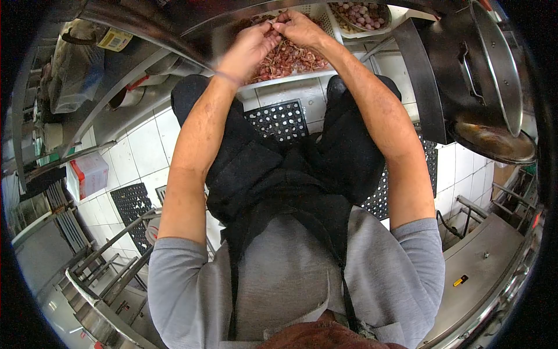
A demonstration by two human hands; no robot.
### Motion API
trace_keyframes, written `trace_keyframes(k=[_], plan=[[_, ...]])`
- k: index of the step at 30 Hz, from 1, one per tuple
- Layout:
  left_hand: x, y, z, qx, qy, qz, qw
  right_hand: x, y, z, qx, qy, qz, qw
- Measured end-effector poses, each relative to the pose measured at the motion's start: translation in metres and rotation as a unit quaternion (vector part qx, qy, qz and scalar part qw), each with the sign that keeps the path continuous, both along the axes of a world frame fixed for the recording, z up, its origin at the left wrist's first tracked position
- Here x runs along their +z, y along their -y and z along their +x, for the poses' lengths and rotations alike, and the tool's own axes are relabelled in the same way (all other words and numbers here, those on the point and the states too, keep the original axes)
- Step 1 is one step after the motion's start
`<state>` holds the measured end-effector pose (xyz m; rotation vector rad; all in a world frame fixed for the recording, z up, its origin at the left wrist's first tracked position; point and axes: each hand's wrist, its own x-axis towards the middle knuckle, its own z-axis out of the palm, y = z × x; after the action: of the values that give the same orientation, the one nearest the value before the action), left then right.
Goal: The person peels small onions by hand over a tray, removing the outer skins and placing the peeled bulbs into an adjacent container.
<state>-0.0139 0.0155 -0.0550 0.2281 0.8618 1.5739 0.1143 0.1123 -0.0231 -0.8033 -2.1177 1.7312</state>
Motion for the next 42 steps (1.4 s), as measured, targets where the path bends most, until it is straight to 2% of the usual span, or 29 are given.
trace_keyframes(k=[2, 5, 8, 11, 14, 20, 23, 35, 38, 41, 42], plan=[[0.003, 0.001, 0.003, 0.000, 0.001, 0.023, 1.000, -0.013, -0.003, -0.003, -0.013, -0.019, 0.039, 0.999], [0.009, 0.000, 0.007, 0.015, 0.011, 0.018, 1.000, -0.017, -0.007, -0.003, -0.015, -0.023, 0.028, 0.999], [0.002, -0.005, 0.005, 0.026, 0.009, 0.009, 1.000, -0.002, -0.001, 0.004, -0.015, -0.030, -0.005, 0.999], [0.011, -0.007, 0.010, 0.041, -0.006, -0.013, 0.999, 0.017, 0.007, 0.010, -0.023, 0.008, 0.025, 0.999], [0.013, -0.006, 0.011, 0.056, 0.003, -0.007, 0.998, 0.013, 0.004, 0.009, -0.008, 0.012, 0.016, 1.000], [0.011, -0.009, 0.008, 0.059, 0.037, -0.018, 0.997, 0.005, 0.001, 0.005, -0.019, 0.037, 0.064, 0.997], [0.007, -0.009, 0.003, 0.042, 0.026, -0.008, 0.999, 0.003, 0.002, 0.005, -0.028, 0.011, 0.029, 0.999], [0.008, -0.004, -0.004, 0.034, 0.042, -0.034, 0.998, 0.005, 0.001, 0.006, 0.003, 0.019, 0.038, 0.999], [0.013, -0.001, 0.002, 0.027, -0.023, -0.057, 0.998, 0.025, 0.014, 0.012, -0.004, 0.089, -0.008, 0.996], [0.014, 0.002, 0.008, 0.037, -0.065, -0.051, 0.996, 0.005, 0.011, 0.012, -0.028, 0.036, 0.047, 0.998], [0.012, 0.002, 0.008, 0.033, -0.065, -0.049, 0.996, 0.009, 0.013, 0.013, -0.025, 0.041, 0.028, 0.998]])
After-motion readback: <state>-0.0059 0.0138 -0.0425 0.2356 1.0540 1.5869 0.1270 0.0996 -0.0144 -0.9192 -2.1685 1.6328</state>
